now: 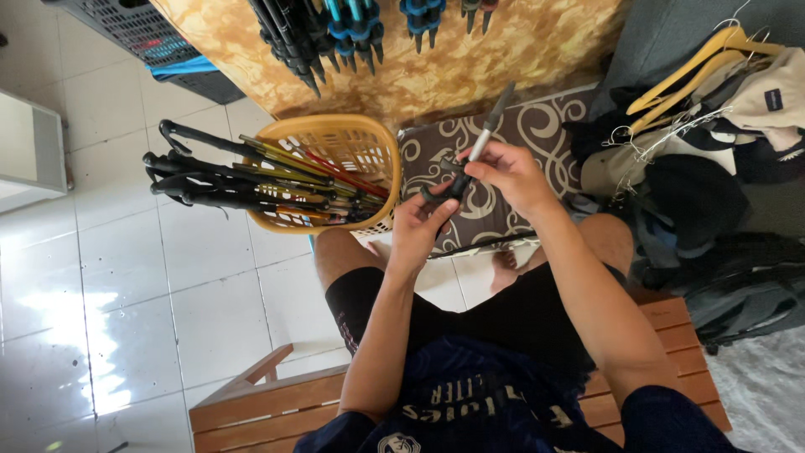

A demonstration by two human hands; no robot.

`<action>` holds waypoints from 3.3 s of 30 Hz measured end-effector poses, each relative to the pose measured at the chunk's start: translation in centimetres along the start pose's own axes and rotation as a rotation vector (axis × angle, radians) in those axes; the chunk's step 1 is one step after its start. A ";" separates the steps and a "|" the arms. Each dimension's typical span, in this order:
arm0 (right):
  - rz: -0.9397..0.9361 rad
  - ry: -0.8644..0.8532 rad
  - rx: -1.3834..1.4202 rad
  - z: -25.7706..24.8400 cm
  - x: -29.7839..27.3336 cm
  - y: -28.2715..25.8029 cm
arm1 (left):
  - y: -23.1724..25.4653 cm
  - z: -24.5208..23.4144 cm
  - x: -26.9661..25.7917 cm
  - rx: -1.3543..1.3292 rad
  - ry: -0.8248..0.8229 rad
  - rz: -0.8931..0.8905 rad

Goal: The person assembles a trekking pole by connecting its sections and tightening the locking mechanisms. They then attach a wrist strap to the handle and hang the completed pole on a wall display rack.

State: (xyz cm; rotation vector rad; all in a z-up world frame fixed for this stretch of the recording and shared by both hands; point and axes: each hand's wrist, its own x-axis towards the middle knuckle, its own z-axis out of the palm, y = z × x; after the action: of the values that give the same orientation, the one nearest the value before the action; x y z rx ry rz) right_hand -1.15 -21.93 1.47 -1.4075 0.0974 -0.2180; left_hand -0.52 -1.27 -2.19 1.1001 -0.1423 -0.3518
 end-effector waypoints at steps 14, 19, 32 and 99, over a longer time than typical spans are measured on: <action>0.016 0.068 -0.023 1.3 -1.8 -1.3 | 0.1 0.2 0.0 -0.026 -0.051 0.004; 0.023 0.084 0.005 1.4 -1.6 -1.1 | -0.3 -0.1 0.0 -0.012 -0.067 0.030; 0.003 0.085 0.022 2.7 -2.1 -2.0 | 0.0 0.0 0.0 -0.013 -0.029 0.074; -0.699 -0.004 -0.705 3.6 -1.3 -8.1 | 6.9 5.4 4.9 -0.126 0.026 0.073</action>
State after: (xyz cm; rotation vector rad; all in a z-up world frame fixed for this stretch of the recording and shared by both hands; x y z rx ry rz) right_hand -2.43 -19.42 9.99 -2.1082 -0.3644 -0.8174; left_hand 3.96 -4.74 6.13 0.9725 -0.1354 -0.2768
